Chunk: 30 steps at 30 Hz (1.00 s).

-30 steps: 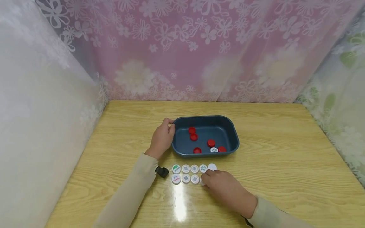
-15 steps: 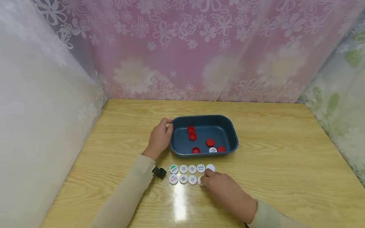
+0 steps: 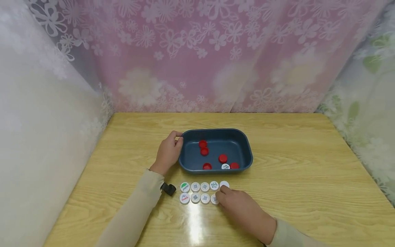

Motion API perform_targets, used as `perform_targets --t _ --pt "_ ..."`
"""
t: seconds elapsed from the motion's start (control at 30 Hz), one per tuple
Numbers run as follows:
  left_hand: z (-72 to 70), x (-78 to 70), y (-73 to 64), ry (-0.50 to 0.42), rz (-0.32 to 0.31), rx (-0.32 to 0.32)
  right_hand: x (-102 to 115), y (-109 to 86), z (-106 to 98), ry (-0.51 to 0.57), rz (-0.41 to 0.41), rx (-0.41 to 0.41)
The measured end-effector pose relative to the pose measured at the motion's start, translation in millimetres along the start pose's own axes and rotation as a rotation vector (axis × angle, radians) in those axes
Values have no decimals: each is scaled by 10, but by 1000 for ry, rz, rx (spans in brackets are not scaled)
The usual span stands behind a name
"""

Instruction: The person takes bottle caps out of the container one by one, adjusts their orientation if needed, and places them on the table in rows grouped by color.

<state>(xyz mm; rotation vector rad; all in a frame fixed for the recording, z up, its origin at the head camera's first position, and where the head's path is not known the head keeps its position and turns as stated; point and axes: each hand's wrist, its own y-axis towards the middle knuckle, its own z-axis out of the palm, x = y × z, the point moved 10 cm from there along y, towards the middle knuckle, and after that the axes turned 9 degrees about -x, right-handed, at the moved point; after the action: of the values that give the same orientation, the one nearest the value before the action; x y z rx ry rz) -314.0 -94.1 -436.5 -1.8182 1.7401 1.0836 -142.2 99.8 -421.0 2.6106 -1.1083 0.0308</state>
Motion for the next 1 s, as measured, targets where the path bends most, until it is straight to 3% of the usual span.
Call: perform_targets --t 0.13,0.23,0.37,0.47,0.53,0.67,0.87,1.0 --pt "9 -6 -34 2 2 1 -23 -40 8 5 38 1" --pt "7 -13 -52 12 7 -1 -86 -52 -26 110 110 -2" --pt "-5 -22 -62 27 9 -9 -282 15 -330 213 223 -145" --pt "-8 -48 -60 39 19 -12 -476 127 -628 158 250 -251" --pt "-9 -64 -51 47 32 -14 -600 233 -732 100 242 -250" --pt "-25 -61 -37 74 38 -19 -807 507 -666 11 220 -98" --pt "-39 -44 -33 65 25 -25 -960 843 -212 -94 195 263" --pt "-13 -53 -40 44 10 -13 -996 951 -18 -143 164 405"
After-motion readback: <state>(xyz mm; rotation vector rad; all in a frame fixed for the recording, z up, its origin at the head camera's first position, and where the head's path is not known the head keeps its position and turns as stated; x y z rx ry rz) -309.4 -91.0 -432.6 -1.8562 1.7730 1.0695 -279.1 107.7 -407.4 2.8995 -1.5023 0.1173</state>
